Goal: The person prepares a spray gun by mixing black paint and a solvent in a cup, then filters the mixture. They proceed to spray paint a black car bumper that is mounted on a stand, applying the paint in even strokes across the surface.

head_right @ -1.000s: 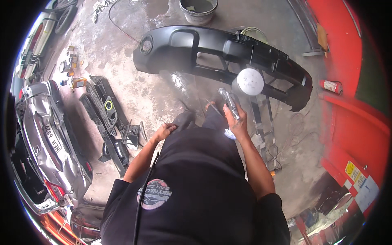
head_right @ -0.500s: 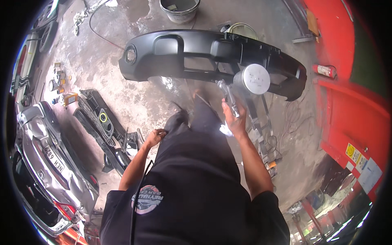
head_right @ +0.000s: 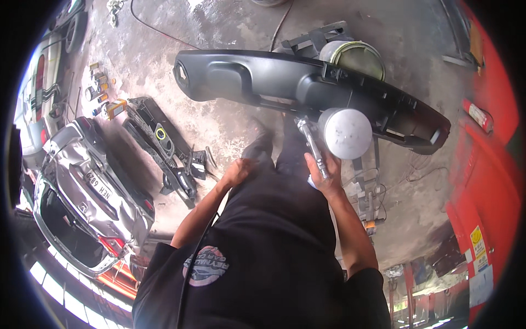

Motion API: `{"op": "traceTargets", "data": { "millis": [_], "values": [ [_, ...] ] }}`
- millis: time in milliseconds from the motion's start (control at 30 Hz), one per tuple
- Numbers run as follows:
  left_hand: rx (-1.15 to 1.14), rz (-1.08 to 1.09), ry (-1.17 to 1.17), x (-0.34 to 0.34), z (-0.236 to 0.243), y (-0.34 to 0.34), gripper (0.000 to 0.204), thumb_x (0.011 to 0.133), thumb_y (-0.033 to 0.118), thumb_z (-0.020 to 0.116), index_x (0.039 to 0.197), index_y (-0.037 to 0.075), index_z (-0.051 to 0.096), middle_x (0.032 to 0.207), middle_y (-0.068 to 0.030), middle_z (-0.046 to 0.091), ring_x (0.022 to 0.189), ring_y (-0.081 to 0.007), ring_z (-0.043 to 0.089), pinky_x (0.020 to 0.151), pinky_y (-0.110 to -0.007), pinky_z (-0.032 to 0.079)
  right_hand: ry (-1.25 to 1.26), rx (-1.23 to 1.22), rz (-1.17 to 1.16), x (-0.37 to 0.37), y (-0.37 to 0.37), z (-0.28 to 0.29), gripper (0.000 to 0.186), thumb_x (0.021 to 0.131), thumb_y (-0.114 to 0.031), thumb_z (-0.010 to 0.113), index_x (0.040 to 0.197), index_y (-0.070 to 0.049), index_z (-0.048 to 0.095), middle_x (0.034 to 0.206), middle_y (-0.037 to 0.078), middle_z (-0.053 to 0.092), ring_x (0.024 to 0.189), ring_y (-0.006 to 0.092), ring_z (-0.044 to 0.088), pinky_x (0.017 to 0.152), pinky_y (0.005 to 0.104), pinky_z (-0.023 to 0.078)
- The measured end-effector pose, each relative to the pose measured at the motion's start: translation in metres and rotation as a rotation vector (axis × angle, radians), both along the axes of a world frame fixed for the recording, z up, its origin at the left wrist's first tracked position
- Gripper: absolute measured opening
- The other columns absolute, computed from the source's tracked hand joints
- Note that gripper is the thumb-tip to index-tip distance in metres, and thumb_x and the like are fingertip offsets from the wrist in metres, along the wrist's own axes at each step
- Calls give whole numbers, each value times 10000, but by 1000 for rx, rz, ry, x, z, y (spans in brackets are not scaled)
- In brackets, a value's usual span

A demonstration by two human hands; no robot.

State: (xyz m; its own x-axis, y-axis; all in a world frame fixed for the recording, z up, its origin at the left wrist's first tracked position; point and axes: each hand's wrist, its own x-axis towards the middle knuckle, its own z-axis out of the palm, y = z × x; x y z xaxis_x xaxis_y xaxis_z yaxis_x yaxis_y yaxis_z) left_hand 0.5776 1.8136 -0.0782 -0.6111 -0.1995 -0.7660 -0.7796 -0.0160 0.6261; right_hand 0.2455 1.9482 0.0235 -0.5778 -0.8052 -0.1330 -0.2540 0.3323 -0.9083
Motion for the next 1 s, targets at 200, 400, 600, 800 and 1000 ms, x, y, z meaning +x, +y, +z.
{"op": "traceTargets", "data": {
  "millis": [200, 400, 600, 800, 1000],
  "values": [
    [71, 3, 33, -93, 54, -32, 355, 1027, 218, 605, 1278, -8, 717, 1232, -235, 742, 1160, -363, 720, 985, -420, 554, -19, 61, 69, -22, -8, 1, 339, 916, -38, 684, 1244, 49, 684, 1122, 152, 755, 857, 245, 701, 810, 362, 561],
    [-14, -44, 51, -59, 29, -32, 340, 1022, 225, 596, 1248, 7, 727, 1219, -237, 738, 1116, -399, 718, 946, -445, 559, -17, 43, 74, -26, -18, 1, 341, 930, -49, 696, 1258, 39, 673, 1104, 141, 757, 886, 243, 711, 833, 356, 565],
    [-119, -179, -36, -37, 23, -37, 282, 997, 222, 611, 1181, 69, 760, 1150, -212, 747, 1077, -421, 706, 940, -492, 556, -100, 28, 16, -7, -35, 16, 318, 944, -55, 698, 1248, 34, 676, 1041, 123, 739, 818, 204, 679, 758, 343, 553],
    [-384, -113, 173, -43, 33, -62, 254, 961, 144, 645, 1175, 76, 762, 1096, -176, 720, 1070, -413, 683, 946, -487, 550, -62, 54, -117, 28, -54, 32, 246, 956, -89, 705, 1184, 2, 715, 928, 77, 710, 701, 139, 632, 650, 310, 521],
    [-775, -91, 346, -106, 71, -134, 460, 949, 192, 692, 1390, 72, 634, 1405, -224, 529, 1355, -451, 472, 1153, -632, 368, -147, 128, -345, 73, -55, 50, 228, 1004, -225, 706, 1139, -44, 742, 806, 25, 672, 651, 93, 609, 582, 268, 472]
  ]
}}
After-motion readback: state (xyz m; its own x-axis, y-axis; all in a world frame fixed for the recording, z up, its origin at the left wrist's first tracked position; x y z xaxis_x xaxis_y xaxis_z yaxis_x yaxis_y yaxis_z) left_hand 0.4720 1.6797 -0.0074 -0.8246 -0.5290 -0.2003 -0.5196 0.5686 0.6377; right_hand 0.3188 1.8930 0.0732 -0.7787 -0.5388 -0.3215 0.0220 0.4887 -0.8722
